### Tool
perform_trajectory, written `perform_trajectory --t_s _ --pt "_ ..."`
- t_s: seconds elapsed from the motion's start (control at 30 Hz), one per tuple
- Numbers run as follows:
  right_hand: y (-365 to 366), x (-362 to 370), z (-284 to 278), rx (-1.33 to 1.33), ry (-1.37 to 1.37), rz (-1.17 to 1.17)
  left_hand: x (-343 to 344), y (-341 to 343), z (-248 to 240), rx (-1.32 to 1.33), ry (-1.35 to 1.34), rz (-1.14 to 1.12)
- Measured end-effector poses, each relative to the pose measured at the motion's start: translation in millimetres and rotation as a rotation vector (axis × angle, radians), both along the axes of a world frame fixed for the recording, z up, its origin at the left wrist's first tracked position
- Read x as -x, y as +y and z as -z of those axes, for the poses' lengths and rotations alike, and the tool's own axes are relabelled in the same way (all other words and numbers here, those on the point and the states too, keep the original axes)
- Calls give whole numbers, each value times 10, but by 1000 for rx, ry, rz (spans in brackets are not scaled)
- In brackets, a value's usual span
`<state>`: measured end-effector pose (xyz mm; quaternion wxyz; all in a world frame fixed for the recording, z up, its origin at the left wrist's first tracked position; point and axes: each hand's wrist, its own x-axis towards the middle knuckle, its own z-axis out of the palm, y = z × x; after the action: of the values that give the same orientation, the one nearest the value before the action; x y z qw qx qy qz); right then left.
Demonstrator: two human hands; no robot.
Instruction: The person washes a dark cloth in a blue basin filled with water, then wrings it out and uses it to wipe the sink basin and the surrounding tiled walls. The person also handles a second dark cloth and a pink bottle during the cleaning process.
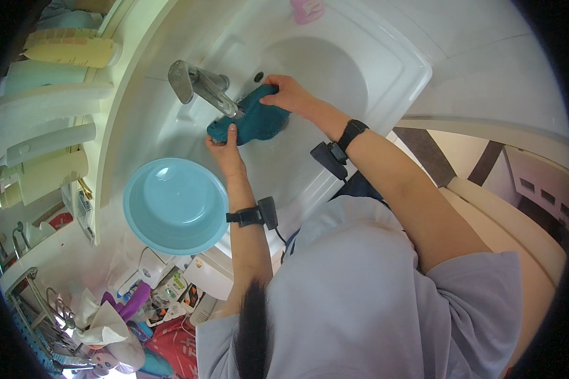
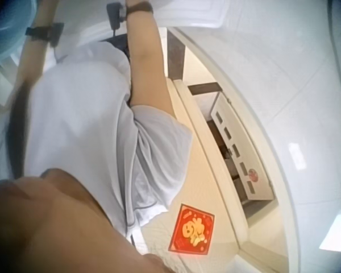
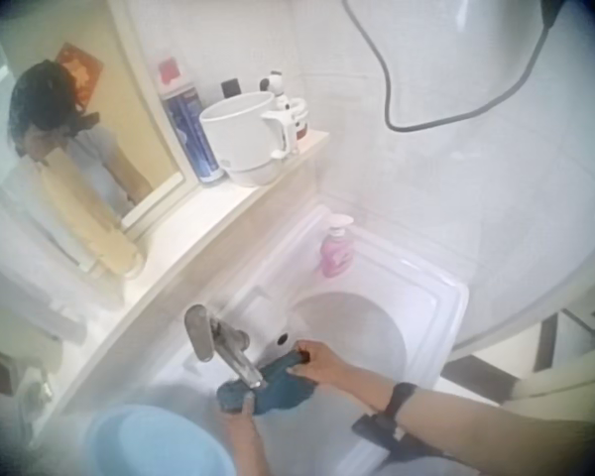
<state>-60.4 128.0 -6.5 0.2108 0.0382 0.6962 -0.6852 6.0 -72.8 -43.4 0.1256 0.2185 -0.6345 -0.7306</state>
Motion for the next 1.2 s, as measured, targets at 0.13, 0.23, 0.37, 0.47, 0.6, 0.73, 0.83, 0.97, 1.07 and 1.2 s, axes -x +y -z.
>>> perform_trajectory --t_s 0.13,0.23,0.37,0.47,0.6,0.73,0.83,0.97,1.07,1.2 --pt "-35 -31 -22 164 -17 49 -15 64 -98 404 104 253" --pt "-70 -64 -79 185 -13 38 -13 -93 -25 550 -257 573" --pt "-20 -86 -217 232 22 56 -8 -83 -64 485 -75 358" --pt "-43 -138 -272 319 47 132 5 6 -355 198 -5 254" --pt "-281 -311 -143 360 -4 67 7 374 -556 1 195 493" --pt "-346 -508 -95 19 74 -145 11 410 -258 360 94 447" --pt "-332 -659 -38 51 227 -91 -4 303 0 242 50 349" --pt "-272 -740 266 175 -249 413 66 495 -281 156 26 247" --pt "-232 -735 376 518 -969 399 22 550 -413 152 -30 284" --pt "-321 -718 881 760 -640 173 -162 802 -500 463 52 447"
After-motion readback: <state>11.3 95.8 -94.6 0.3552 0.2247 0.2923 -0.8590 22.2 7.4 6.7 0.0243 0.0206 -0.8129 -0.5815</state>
